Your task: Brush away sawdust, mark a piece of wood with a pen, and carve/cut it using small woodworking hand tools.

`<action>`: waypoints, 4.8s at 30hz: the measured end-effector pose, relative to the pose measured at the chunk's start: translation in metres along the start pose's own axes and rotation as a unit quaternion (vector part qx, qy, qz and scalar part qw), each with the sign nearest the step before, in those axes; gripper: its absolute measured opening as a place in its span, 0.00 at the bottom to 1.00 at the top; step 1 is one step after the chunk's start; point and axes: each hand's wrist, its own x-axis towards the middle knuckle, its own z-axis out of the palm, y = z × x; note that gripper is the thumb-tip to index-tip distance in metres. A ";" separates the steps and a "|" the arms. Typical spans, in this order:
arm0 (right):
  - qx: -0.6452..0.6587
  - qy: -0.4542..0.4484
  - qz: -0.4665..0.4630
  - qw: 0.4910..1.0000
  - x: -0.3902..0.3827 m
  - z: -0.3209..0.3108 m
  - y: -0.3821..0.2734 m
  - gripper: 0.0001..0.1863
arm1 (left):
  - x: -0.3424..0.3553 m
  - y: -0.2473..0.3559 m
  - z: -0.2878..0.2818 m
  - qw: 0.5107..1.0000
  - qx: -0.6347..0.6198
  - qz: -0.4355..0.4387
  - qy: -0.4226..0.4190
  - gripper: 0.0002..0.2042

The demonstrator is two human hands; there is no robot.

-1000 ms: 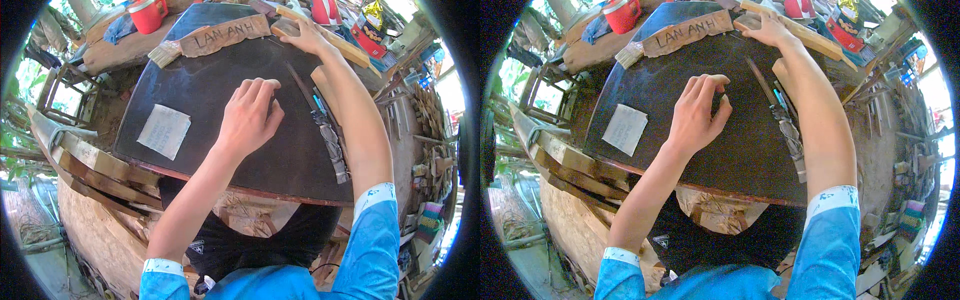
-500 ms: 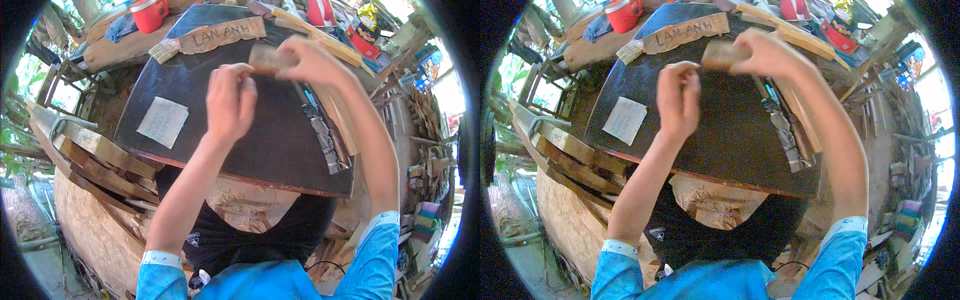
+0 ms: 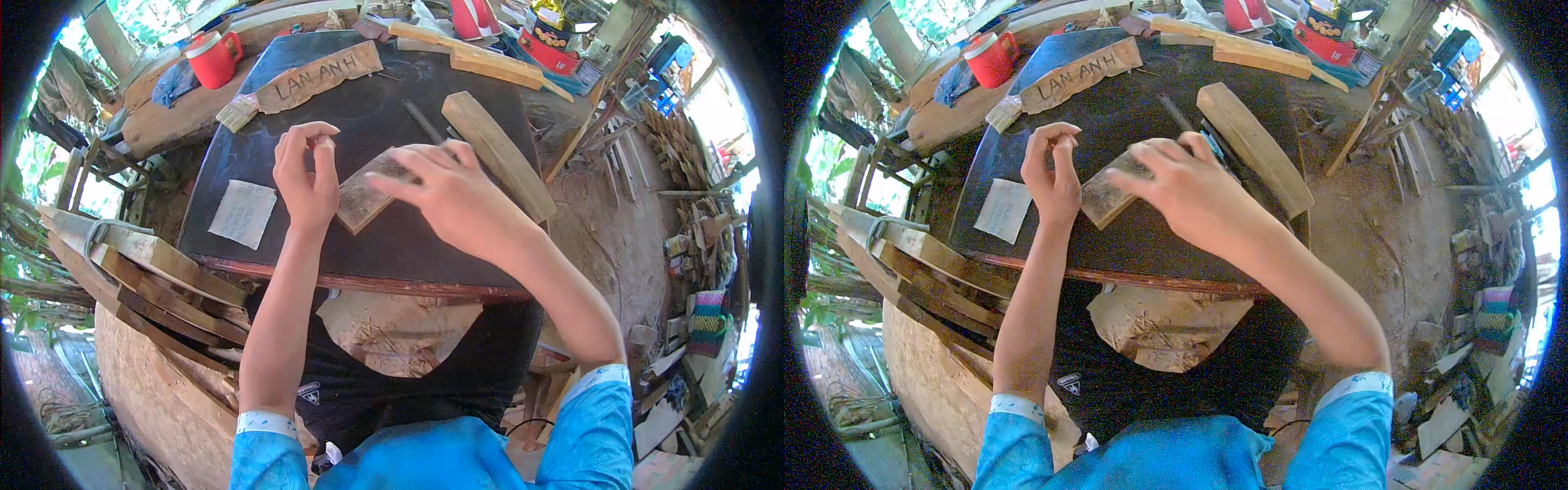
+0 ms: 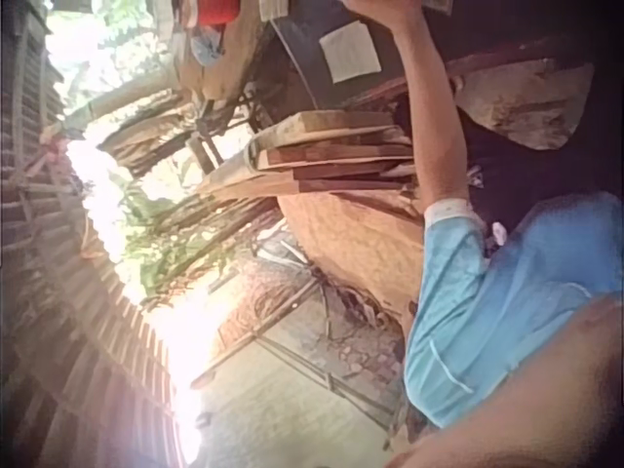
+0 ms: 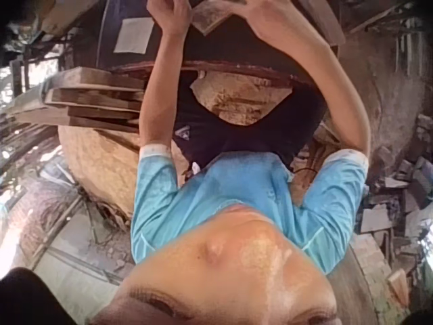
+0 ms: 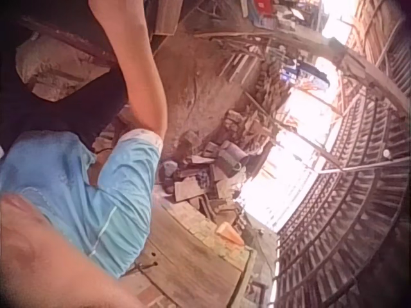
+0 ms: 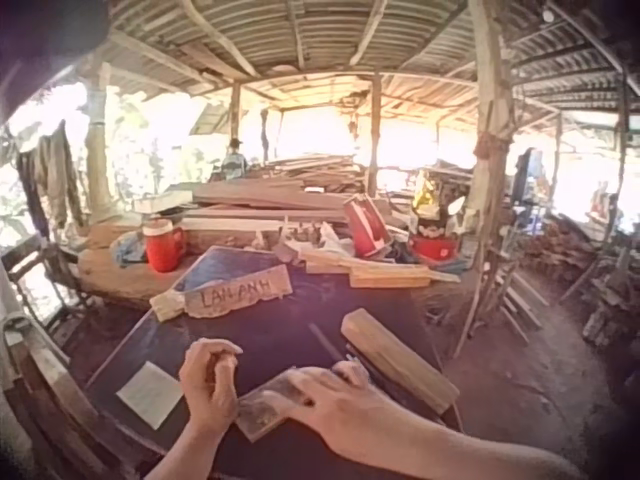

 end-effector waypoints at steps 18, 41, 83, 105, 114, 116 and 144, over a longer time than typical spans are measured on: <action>-0.128 -0.006 0.275 0.953 -0.033 0.031 0.056 0.06 | -0.083 0.118 -0.029 0.972 0.082 -0.046 -0.216 0.18; 0.345 0.169 0.284 0.878 -0.007 -0.003 -0.001 0.12 | -0.032 0.056 -0.048 0.944 0.182 0.029 -0.274 0.28; 0.537 0.068 0.303 0.785 0.013 0.029 -0.009 0.04 | -0.031 0.025 -0.057 0.946 0.139 0.015 -0.292 0.32; 0.487 0.057 0.262 0.831 0.009 0.034 -0.024 0.06 | -0.024 0.026 -0.062 0.928 0.117 -0.046 -0.352 0.36; 0.466 0.061 0.278 0.838 0.008 0.034 -0.024 0.05 | -0.023 0.028 -0.064 0.923 0.122 -0.050 -0.361 0.37; 0.484 0.051 0.264 0.833 0.010 0.033 -0.022 0.05 | -0.022 0.028 -0.065 0.925 0.127 -0.041 -0.356 0.37; 0.495 0.059 0.283 0.819 0.008 0.035 -0.021 0.05 | -0.021 0.028 -0.063 0.921 0.147 -0.025 -0.360 0.37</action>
